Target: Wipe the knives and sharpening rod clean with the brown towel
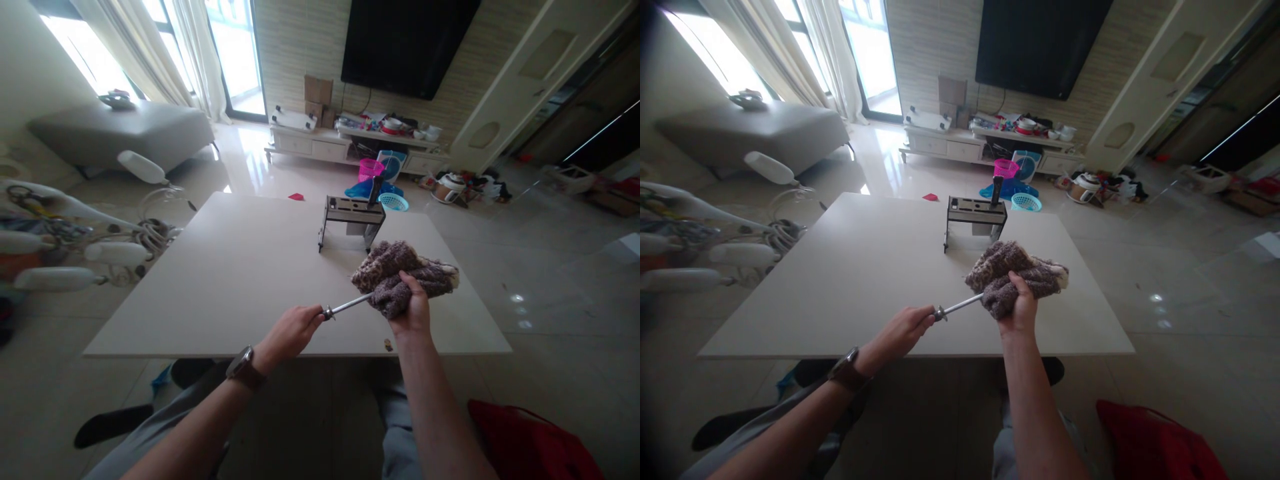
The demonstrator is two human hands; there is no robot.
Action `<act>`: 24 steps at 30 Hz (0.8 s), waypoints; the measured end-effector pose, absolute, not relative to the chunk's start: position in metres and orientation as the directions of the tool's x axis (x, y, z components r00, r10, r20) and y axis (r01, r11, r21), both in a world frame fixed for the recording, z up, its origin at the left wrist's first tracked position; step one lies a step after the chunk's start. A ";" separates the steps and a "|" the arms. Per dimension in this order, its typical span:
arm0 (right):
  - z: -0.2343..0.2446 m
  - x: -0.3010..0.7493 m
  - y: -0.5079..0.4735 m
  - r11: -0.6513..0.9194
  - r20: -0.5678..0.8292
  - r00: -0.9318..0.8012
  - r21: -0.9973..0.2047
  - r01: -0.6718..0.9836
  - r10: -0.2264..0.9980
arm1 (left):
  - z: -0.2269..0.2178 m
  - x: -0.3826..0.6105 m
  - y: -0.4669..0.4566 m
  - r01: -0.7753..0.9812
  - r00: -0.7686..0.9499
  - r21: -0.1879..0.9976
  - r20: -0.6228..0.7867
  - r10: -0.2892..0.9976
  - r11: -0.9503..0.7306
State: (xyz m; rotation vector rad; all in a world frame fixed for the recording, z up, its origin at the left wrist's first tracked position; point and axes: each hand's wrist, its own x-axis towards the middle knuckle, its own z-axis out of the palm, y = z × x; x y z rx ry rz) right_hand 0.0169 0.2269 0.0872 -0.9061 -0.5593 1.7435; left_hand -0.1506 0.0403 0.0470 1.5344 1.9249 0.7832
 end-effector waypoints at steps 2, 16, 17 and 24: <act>0.087 0.017 0.228 -0.316 -0.279 -0.156 -0.745 -0.587 0.947 | 0.045 -0.151 0.040 0.677 -0.206 0.713 -0.052 0.977 0.181; 0.096 -0.002 0.198 -0.349 -0.295 -0.189 -0.751 -0.560 0.937 | 0.043 -0.136 0.046 0.772 -0.307 0.619 0.171 0.936 0.140; 0.097 -0.003 0.195 -0.355 -0.301 -0.189 -0.749 -0.559 0.935 | 0.042 -0.135 0.047 0.772 -0.319 0.621 0.190 0.928 0.138; 0.097 -0.013 0.177 -0.405 -0.346 -0.212 -0.736 -0.543 0.914 | 0.041 -0.130 0.051 0.756 -0.350 0.642 0.234 0.907 0.126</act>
